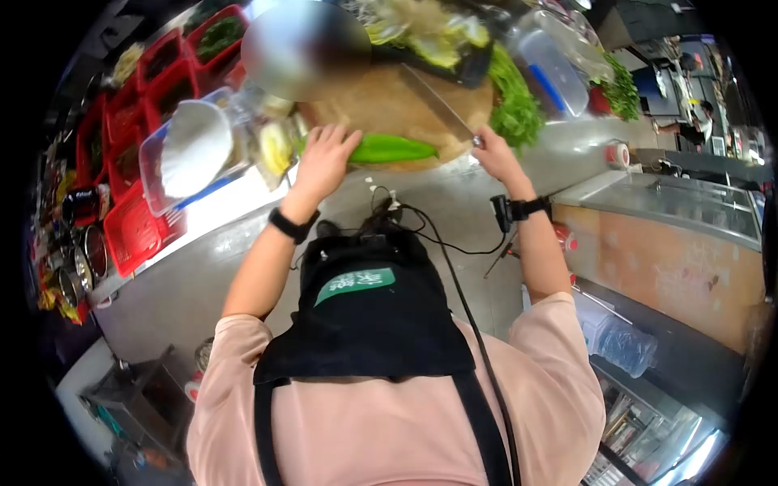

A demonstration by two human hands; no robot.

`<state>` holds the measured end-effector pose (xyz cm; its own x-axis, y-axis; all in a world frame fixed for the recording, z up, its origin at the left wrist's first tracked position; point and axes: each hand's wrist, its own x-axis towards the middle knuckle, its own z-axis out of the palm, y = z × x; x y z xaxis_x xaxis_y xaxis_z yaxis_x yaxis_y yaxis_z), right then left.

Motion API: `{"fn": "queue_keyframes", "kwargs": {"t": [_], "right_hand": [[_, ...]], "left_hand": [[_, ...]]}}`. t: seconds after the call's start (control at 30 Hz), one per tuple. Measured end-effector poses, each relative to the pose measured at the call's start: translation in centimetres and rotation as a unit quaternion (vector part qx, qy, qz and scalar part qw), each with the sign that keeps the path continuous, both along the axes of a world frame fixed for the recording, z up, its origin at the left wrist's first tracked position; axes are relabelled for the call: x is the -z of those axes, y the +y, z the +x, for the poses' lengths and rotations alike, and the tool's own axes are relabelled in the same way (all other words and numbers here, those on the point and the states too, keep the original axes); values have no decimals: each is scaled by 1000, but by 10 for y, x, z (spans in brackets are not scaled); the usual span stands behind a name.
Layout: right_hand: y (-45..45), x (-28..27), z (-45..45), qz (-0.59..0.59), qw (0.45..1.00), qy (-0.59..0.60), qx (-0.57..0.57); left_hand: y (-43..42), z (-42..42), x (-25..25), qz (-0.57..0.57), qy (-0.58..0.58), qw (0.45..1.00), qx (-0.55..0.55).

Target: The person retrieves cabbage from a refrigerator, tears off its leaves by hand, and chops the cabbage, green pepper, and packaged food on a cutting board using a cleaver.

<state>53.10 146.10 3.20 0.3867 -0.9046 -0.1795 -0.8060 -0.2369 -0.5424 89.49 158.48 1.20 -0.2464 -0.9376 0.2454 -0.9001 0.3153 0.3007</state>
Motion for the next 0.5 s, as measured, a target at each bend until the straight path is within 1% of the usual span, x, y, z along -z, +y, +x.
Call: {"fn": "queue_keyframes", "kwargs": {"t": [0.03,0.07,0.1,0.17,0.23,0.27,0.3,0.37,0.4,0.47,0.5], "right_hand": [[-3,-6,-1,-10,1000,24,0],[-5,-7,1,-18,999,47,-4],[-12,-11,0,-18,999,44,-6],[-16,-16,-9,-42,999,5,-5],[-21,-27,-9,-43,999,-11,-11],[-26,-26,-13,-46,999,-21,-12],[-32,-21,-19,-39,999,-25,-16],[-43,-5,-25,-96,991,-33,-89],[-44,4,-27,-90,991,-39,-93],[-48,20,-31,-45,989,-28,-141],[-53,17,-30,-42,988,-32,-148]], "left_hand": [[-14,-14,11,-2,1,1000,7],[-24,-22,25,-23,-5,1000,-20],[-38,-29,35,-44,-13,998,-51],[-55,-46,41,-18,-41,996,-75],[-68,-59,29,-72,-76,989,-103],[-70,-72,21,-86,-22,989,-115],[-76,-82,17,-80,-27,989,-118],[-82,-97,17,8,39,998,-43],[-83,-108,21,1,65,997,-45],[-91,-118,34,13,41,997,-62],[-96,-119,38,19,24,997,-70]]}}
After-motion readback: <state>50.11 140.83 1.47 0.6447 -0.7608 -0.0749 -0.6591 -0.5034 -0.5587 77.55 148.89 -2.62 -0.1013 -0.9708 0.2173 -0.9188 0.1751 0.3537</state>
